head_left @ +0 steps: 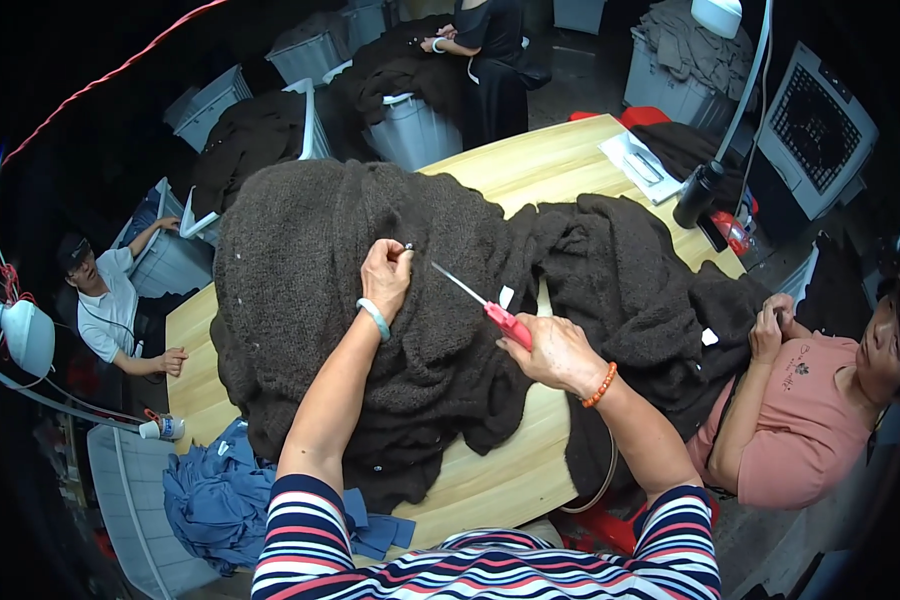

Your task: Inspecting garments and using scissors to trim loose threads at a work table.

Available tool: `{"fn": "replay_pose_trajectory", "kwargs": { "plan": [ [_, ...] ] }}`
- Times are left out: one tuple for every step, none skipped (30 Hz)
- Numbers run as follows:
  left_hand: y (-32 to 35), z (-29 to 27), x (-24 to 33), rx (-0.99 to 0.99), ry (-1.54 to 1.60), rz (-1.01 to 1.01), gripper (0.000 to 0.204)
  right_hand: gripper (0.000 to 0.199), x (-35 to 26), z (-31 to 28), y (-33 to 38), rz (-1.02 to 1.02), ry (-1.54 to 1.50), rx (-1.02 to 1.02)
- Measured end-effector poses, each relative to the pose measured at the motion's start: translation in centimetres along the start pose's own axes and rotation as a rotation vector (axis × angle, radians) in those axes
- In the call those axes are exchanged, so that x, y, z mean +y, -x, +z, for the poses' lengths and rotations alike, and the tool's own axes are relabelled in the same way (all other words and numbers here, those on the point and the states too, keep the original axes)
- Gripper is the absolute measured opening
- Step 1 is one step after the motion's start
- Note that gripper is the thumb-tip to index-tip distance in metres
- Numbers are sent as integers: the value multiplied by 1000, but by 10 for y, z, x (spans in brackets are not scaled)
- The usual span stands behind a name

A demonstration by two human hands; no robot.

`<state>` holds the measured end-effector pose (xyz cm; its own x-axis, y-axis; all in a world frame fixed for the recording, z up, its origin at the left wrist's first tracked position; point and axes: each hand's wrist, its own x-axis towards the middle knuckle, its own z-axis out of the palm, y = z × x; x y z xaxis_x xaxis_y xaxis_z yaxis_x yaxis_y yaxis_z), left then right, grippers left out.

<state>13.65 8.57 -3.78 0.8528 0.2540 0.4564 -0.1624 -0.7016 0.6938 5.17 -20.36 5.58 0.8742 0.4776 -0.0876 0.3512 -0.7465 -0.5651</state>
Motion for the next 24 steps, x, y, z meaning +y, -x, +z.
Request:
{"fn": "replay_pose_trajectory", "kwargs": {
  "plan": [
    [-1,4,15,-16,-93,-71,36,30,3,3,2,19,10,7],
    [-5,8,28,-31,-216,-53,49,31,6,4,0,44,16,14],
    [-9,8,38,-45,-355,-63,45,31,4,5,-2,57,18,14],
    [-15,10,35,-102,-437,-72,43,31,1,4,-3,50,21,15],
    [-21,14,29,-161,-517,-81,41,30,-3,4,-4,36,17,29],
    [-25,20,21,-122,-543,-35,26,29,-6,4,-4,27,11,39],
    [-27,21,13,-125,-544,-38,26,29,-9,4,-3,27,10,35],
    [-28,19,4,-128,-389,-50,21,29,-12,4,-3,15,17,48],
    [-30,18,3,-139,-227,-55,17,29,-12,3,-2,15,24,65],
    [-26,16,3,-133,-103,-57,18,28,-11,0,1,16,23,34],
    [-21,14,-1,-142,-69,-25,13,28,-8,0,2,27,19,35],
    [-17,11,-1,-132,-8,-71,12,28,-5,0,1,27,13,61],
    [-15,8,-1,-120,53,-117,10,28,-4,-1,0,26,6,88],
    [-14,8,-7,-109,-20,-85,19,28,-6,-4,-3,66,26,52],
    [-12,9,0,-111,-20,-84,19,28,-4,-2,-2,69,25,52],
    [-10,10,9,-103,-108,-107,28,28,-2,1,-2,26,2,45],
    [-10,10,16,-93,-196,-129,38,28,0,5,-1,-17,-20,38],
    [-10,9,18,-152,-235,-162,53,28,0,7,-1,-16,-41,18],
    [-11,8,21,-148,-234,-163,53,28,0,7,0,-20,-39,18],
    [-10,8,24,-120,-335,-124,53,29,0,6,0,1,-38,19],
    [-10,8,26,-94,-437,-85,54,31,0,6,0,22,-38,20],
    [-13,6,28,-124,-477,-66,54,31,6,11,0,4,-30,51],
    [-17,7,30,-122,-475,-66,54,31,8,10,1,4,-28,52],
    [-22,8,35,-186,-546,-53,53,30,10,10,2,-3,-16,62]
  ]
}}
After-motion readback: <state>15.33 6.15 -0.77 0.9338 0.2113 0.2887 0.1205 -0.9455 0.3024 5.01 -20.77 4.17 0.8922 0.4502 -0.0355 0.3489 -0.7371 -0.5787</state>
